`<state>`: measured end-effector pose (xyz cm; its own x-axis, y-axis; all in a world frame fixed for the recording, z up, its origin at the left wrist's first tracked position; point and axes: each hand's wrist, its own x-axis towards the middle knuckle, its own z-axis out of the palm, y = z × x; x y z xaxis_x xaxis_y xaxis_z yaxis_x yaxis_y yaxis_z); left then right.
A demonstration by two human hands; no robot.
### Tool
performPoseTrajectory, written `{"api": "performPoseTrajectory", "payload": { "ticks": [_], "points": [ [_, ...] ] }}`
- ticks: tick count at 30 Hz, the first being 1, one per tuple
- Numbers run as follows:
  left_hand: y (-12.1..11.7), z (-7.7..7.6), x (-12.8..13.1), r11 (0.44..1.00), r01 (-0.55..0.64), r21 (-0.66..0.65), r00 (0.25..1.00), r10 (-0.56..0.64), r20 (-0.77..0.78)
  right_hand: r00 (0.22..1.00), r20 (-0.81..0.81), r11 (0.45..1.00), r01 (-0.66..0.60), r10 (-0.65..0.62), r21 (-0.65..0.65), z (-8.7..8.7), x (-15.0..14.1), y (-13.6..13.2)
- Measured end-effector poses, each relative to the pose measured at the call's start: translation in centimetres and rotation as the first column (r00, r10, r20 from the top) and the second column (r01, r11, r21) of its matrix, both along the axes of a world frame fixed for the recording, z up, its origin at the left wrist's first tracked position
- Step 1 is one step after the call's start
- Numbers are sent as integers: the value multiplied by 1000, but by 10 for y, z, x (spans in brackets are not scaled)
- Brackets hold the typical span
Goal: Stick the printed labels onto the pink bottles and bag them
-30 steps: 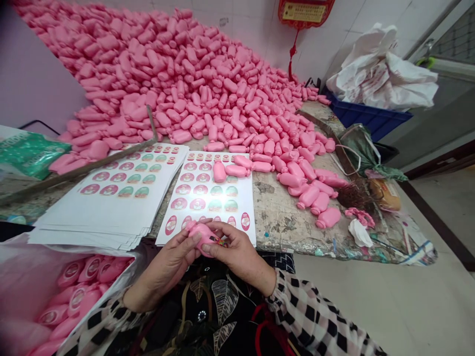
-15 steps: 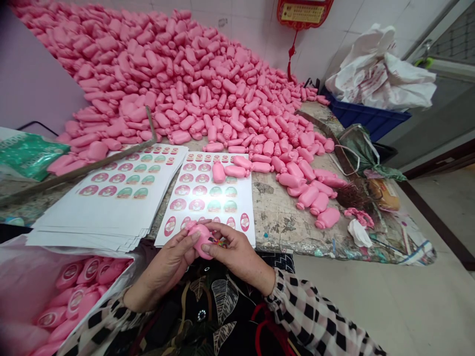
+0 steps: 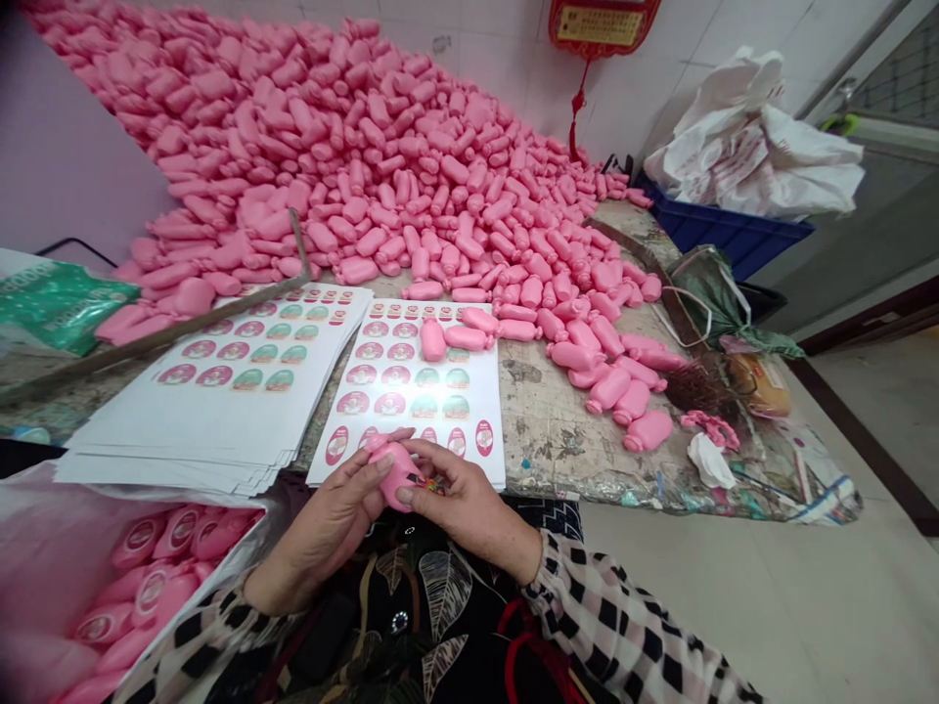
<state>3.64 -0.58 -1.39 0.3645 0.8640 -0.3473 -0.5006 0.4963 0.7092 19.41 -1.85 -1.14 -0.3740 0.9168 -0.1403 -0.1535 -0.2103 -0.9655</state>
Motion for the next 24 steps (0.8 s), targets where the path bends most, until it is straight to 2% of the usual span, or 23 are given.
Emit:
{"api": "performPoseTrajectory", "payload": {
  "ticks": [7, 12, 19, 24],
  "points": [
    [-3, 1, 2, 1000, 5, -18, 1000, -6, -20, 1000, 7, 998, 16, -17, 66, 3, -1, -1],
    [-6, -3, 3, 998, 66, -1, 996, -66, -54, 1000, 25, 999, 2, -4, 52, -1, 0, -3],
    [-7, -2, 5, 998, 61, 1, 997, -61, -55, 999, 31, 999, 10, -11, 46, -3, 1, -5],
    [-7, -4, 5, 997, 71, 8, 996, -70, -49, 998, 16, 998, 60, -60, 25, -6, 2, -7]
  ]
}}
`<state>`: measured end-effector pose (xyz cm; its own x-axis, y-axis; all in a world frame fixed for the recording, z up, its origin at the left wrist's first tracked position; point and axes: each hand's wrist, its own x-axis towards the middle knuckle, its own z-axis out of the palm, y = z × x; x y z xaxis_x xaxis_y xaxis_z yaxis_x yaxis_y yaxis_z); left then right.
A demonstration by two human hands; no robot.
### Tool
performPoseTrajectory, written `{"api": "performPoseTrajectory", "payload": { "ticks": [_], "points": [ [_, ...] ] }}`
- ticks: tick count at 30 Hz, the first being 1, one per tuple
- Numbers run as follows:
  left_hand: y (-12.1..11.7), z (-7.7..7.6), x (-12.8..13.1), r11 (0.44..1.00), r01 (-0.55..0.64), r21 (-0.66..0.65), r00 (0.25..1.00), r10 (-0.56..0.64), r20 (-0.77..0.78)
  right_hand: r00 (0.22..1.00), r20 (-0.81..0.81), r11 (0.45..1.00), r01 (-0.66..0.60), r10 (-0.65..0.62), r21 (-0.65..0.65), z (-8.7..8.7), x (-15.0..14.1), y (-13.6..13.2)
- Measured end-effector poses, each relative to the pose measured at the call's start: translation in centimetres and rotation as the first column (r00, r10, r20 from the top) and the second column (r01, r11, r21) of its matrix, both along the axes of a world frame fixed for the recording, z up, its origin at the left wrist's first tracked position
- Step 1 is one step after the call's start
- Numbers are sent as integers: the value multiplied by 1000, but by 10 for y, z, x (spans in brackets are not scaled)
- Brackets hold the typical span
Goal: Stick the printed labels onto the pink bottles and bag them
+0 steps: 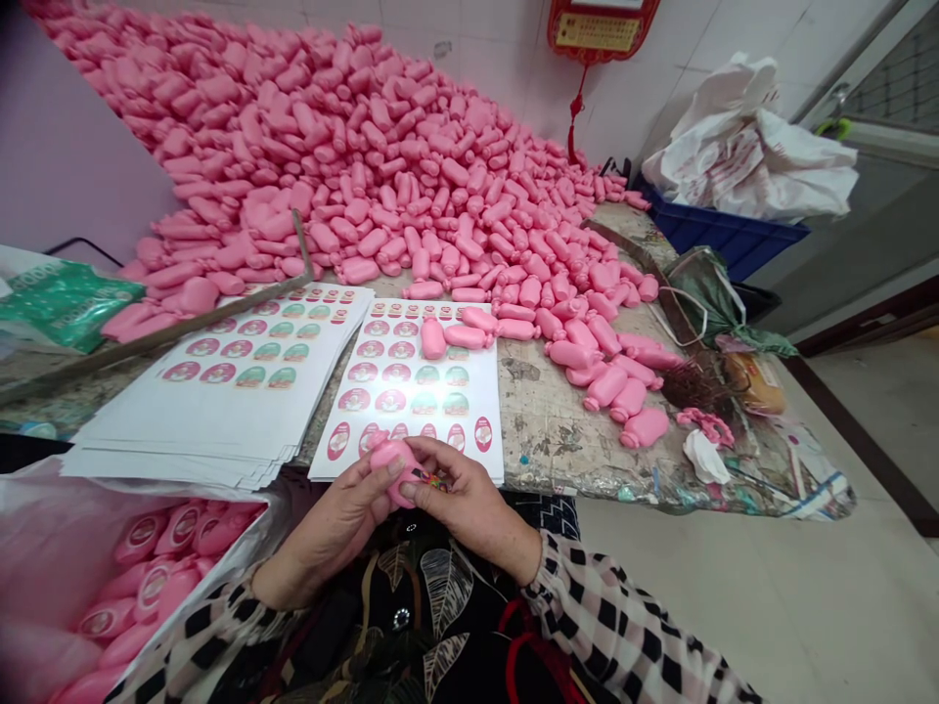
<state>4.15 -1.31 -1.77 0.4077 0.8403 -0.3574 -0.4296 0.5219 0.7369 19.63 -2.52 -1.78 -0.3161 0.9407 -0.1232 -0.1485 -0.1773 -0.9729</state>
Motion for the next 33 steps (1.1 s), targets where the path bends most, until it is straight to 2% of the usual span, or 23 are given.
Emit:
{"api": "performPoseTrajectory", "payload": {
  "ticks": [4, 16, 22, 26, 29, 33],
  "points": [
    [-1, -2, 1, 1000, -13, -5, 1000, 13, 7, 1000, 16, 1000, 11, -11, 6, 0, 1, -2],
    [-4, 1, 3, 1000, -10, -18, 1000, 10, 7, 990, 130, 992, -66, 51, 112, 4, 6, -10],
    [1, 10, 2, 998, -53, -35, 999, 53, 3, 926, 377, 969, -80, -15, 234, 12, 22, -12],
    [7, 16, -4, 994, -96, -47, 994, 94, -55, 876, 453, 965, 50, -166, 257, 17, 45, -6],
    [14, 18, -8, 997, -70, -44, 994, 66, -85, 840, 467, 954, 182, -277, 238, 16, 61, -5],
    [24, 20, -6, 990, -40, -132, 999, 43, 19, 786, 499, 927, 261, -365, 268, 9, 73, -8]
  ]
}}
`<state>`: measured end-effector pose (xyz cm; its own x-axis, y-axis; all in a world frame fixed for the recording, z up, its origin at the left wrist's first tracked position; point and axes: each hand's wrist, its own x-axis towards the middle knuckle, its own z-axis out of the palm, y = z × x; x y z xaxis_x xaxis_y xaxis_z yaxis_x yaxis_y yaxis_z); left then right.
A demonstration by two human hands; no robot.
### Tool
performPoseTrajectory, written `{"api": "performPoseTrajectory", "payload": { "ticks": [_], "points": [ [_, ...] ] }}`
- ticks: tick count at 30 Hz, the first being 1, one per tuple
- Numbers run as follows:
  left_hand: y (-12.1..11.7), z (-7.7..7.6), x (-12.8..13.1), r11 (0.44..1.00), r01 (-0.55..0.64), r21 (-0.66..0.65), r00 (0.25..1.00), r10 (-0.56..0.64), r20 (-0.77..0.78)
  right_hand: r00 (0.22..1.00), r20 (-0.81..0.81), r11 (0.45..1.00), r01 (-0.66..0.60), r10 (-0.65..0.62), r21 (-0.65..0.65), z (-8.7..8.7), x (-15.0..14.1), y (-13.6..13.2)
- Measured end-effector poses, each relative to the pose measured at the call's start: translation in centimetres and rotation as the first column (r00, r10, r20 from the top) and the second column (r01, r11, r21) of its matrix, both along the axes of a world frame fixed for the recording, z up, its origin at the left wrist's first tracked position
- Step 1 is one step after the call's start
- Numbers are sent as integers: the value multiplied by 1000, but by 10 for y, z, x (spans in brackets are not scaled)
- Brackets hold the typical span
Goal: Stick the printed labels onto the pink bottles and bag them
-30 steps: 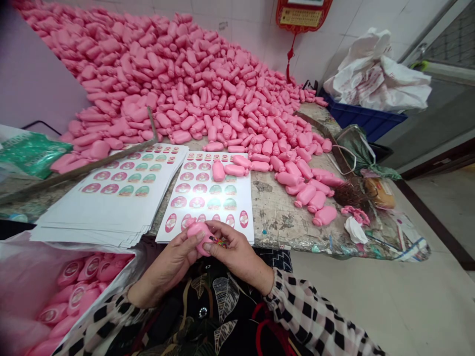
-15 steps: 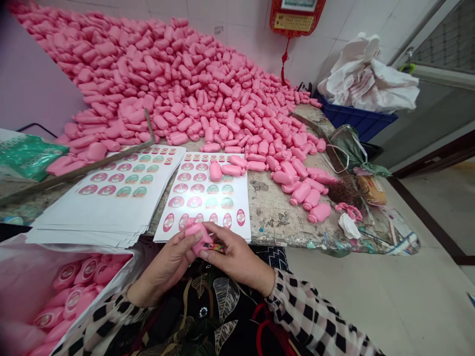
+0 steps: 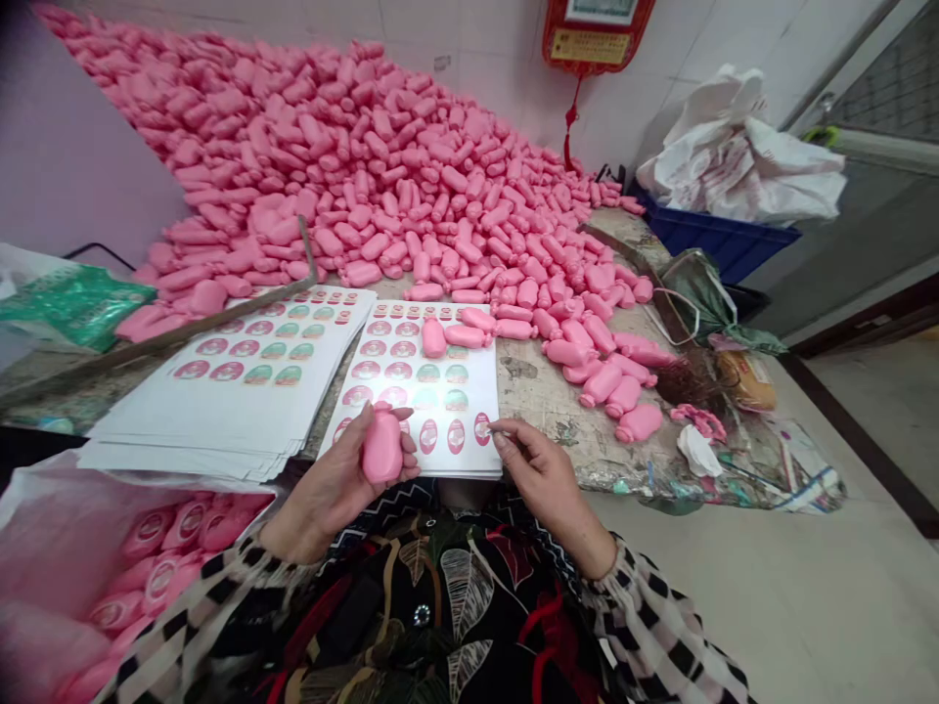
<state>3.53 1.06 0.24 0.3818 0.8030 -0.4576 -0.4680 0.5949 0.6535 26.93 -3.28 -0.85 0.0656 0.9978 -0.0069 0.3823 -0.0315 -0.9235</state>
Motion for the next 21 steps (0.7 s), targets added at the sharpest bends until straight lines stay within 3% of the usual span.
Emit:
{"api": "performPoseTrajectory", "payload": {
  "ticks": [6, 13, 18, 21],
  "points": [
    [6, 1, 4, 995, 53, -80, 987, -40, 157, 992, 122, 999, 7, -13, 48, -9, 7, -4],
    [-2, 2, 5, 995, 87, -47, 992, -82, 101, 979, 200, 998, 20, -32, 63, -18, 9, -5],
    [0, 7, 7, 973, 157, 168, 972, -122, -203, 942, 336, 995, -13, -19, 95, -20, 14, 3],
    [4, 9, 11, 882, 300, 363, 833, -57, -550, 881, 473, 995, -33, -18, 99, -18, 17, 9]
  ]
}}
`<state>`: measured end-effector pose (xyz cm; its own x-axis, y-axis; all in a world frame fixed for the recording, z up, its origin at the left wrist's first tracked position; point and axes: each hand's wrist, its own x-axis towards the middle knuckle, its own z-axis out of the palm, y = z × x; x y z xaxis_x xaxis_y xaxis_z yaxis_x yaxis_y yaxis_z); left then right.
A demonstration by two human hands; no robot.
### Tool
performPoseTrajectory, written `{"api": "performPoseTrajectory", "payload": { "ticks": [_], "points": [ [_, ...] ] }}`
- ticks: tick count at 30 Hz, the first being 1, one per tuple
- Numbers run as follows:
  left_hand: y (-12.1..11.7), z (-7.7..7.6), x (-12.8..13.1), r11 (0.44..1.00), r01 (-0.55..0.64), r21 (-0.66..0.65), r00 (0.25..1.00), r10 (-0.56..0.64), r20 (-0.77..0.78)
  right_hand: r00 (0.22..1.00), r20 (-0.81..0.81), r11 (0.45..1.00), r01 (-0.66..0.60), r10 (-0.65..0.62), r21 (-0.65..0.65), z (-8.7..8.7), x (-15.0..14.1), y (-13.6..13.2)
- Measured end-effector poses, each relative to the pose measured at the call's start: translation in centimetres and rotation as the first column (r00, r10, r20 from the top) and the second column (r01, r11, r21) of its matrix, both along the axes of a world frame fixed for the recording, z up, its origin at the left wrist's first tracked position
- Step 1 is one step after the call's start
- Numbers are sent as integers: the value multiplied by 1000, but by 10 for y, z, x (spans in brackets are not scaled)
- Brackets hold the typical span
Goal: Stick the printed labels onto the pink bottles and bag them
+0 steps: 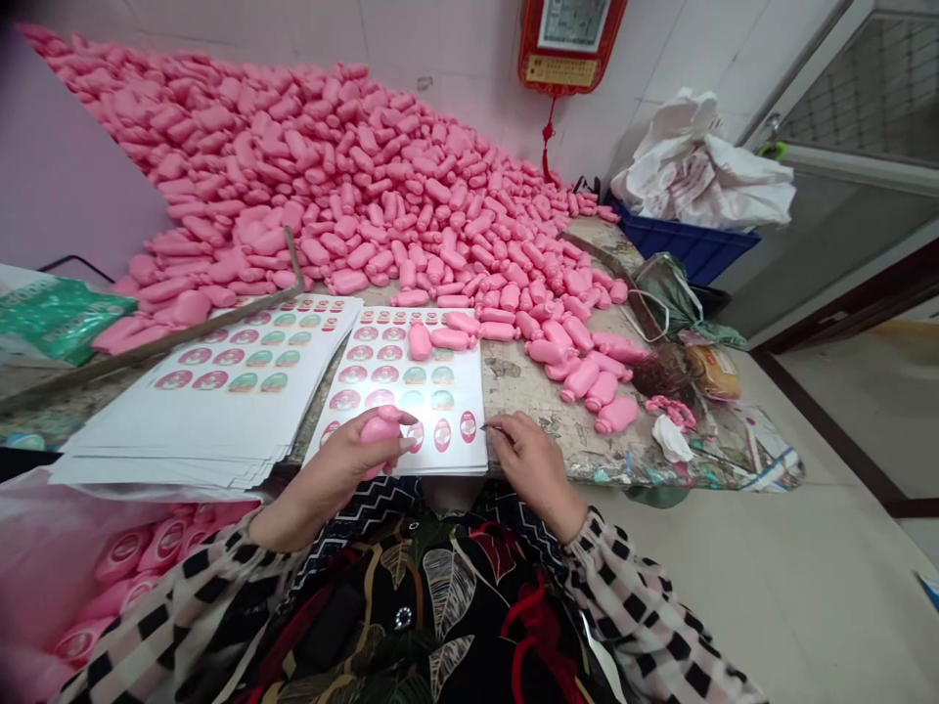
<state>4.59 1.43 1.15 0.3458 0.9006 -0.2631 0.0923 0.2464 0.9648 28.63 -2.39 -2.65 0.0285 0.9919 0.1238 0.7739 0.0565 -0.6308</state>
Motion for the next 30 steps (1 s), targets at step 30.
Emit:
{"api": "performPoseTrajectory", "payload": {
  "ticks": [30],
  "points": [
    [5, -13, 38, 504, 812, 295, 417, -147, -897, 882, 432, 982, -173, 188, -75, 16, 5, 35]
  ]
}}
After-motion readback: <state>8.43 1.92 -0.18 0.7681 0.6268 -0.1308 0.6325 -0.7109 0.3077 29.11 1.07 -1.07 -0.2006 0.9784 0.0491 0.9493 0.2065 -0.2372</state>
